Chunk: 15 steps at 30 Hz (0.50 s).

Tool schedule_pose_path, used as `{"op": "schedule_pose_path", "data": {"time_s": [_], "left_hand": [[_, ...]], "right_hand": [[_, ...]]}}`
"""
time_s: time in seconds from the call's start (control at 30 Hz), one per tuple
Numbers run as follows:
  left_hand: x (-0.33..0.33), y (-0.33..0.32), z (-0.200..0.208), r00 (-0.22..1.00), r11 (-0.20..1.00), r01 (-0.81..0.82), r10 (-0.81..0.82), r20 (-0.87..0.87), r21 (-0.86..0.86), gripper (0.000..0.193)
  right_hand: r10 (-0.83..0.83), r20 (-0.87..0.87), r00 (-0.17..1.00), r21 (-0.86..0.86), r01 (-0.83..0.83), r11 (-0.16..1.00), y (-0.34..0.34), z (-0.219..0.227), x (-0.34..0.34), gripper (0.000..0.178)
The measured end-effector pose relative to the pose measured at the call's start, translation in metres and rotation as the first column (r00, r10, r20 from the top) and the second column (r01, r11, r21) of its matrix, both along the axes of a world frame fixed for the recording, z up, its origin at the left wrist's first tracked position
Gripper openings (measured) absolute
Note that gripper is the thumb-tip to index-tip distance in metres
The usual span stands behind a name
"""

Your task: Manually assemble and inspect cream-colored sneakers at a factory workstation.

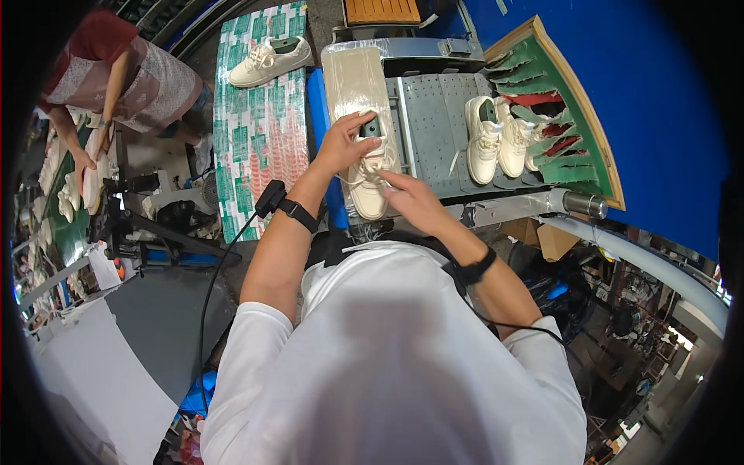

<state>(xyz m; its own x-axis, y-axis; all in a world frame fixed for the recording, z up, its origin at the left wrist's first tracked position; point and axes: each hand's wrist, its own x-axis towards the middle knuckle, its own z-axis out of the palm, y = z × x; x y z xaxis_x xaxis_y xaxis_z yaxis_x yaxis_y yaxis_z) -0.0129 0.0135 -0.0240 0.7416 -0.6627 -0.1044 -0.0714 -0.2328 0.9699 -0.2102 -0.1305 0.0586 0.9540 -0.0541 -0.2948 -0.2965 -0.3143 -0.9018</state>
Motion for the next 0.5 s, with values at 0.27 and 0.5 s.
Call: {"op": "schedule_pose_path", "data": {"time_s": [0.27,0.5], "left_hand": [[-0.077,-0.019,0.029,0.957,0.952,-0.273,0.255,0.137,0.139,0.119],[-0.076,-0.007,0.014,0.955,0.905,-0.292,0.257,0.151,0.308,0.119]], "right_hand": [[-0.465,-0.173,0.868,0.235,0.495,0.837,-0.036,-0.027,-0.042,0.059],[-0.279,-0.226,0.933,-0.200,0.236,0.951,-0.045,-0.057,-0.073,0.059]]}}
